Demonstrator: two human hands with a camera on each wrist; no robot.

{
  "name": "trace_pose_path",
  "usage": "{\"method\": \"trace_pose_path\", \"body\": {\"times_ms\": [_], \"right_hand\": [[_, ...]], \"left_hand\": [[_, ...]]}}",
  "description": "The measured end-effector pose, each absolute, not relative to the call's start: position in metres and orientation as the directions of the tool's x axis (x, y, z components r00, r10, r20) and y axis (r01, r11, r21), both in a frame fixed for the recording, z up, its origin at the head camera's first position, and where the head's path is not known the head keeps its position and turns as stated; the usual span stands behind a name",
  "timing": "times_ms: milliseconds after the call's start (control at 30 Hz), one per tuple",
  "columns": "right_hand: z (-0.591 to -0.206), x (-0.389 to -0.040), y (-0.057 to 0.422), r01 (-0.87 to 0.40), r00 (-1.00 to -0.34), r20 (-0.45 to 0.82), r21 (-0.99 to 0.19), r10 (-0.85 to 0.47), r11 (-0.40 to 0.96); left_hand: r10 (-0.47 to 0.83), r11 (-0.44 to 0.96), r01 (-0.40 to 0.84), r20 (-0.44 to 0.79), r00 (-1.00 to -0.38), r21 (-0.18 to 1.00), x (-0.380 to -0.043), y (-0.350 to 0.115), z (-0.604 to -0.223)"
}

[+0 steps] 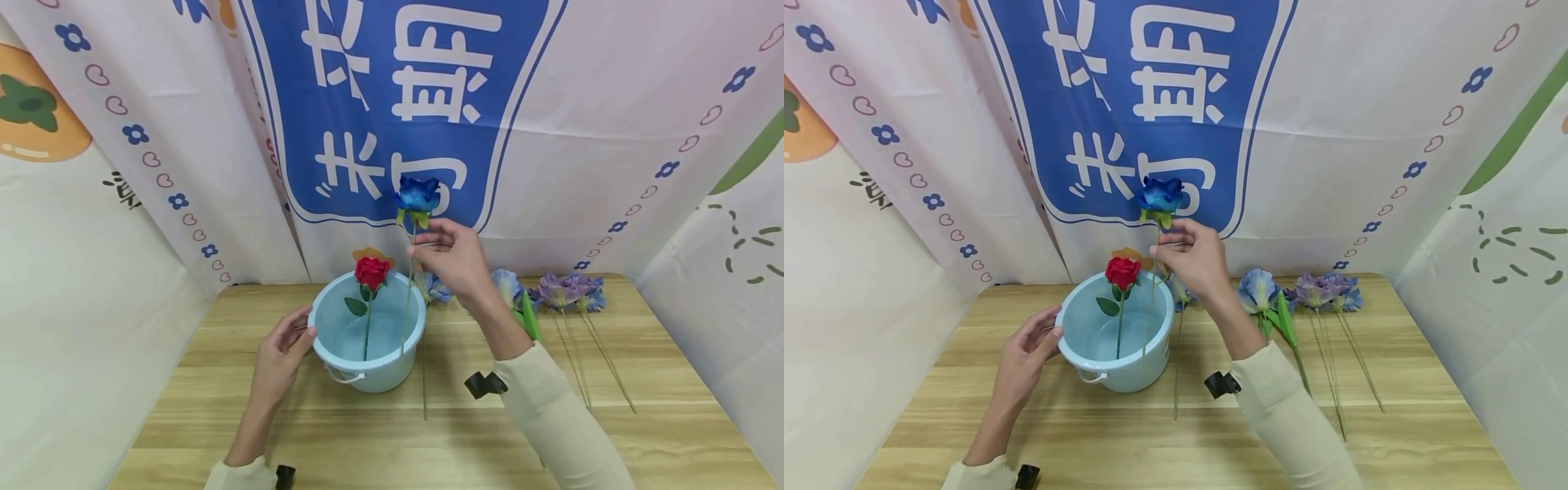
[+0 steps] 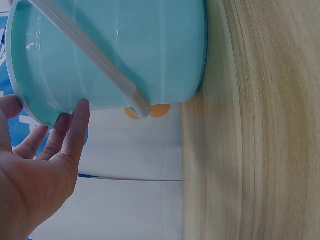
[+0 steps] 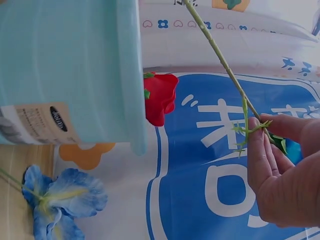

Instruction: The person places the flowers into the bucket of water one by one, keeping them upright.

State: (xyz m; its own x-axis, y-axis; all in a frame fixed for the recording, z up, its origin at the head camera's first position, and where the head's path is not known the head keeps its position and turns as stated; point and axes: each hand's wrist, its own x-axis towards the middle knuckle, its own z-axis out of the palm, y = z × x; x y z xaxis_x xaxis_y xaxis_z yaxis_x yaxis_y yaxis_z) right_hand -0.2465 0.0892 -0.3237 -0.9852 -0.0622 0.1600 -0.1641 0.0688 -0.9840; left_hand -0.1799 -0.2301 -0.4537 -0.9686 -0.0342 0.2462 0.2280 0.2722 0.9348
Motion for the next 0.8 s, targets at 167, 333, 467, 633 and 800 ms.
{"method": "trace_pose_path", "body": {"times_ms": [167,333,467,633,800], "right_hand": [[-0.318,-0.25,0.083,-0.191,-0.981,0.189,-0.978,-0.034,0.079],[-0.313,-0.254,0.076,-0.211,-0.978,0.21,-0.975,-0.01,0.064],[-0.31,-0.256,0.068,-0.247,-0.969,0.248,-0.968,0.012,0.037],[-0.314,-0.26,0.055,-0.293,-0.955,0.293,-0.956,0.042,0.012],[-0.322,-0.261,0.044,-0.316,-0.948,0.317,-0.948,0.031,0.045]], "left_hand": [[-0.036,0.265,0.225,0.243,-0.969,0.937,-0.18,-0.23,-0.454],[-0.04,0.259,0.224,0.242,-0.97,0.94,-0.18,-0.229,-0.453],[-0.039,0.258,0.221,0.238,-0.97,0.941,-0.18,-0.229,-0.453],[-0.035,0.258,0.219,0.236,-0.971,0.941,-0.179,-0.229,-0.452],[-0.036,0.257,0.217,0.233,-0.972,0.942,-0.179,-0.228,-0.452]]}}
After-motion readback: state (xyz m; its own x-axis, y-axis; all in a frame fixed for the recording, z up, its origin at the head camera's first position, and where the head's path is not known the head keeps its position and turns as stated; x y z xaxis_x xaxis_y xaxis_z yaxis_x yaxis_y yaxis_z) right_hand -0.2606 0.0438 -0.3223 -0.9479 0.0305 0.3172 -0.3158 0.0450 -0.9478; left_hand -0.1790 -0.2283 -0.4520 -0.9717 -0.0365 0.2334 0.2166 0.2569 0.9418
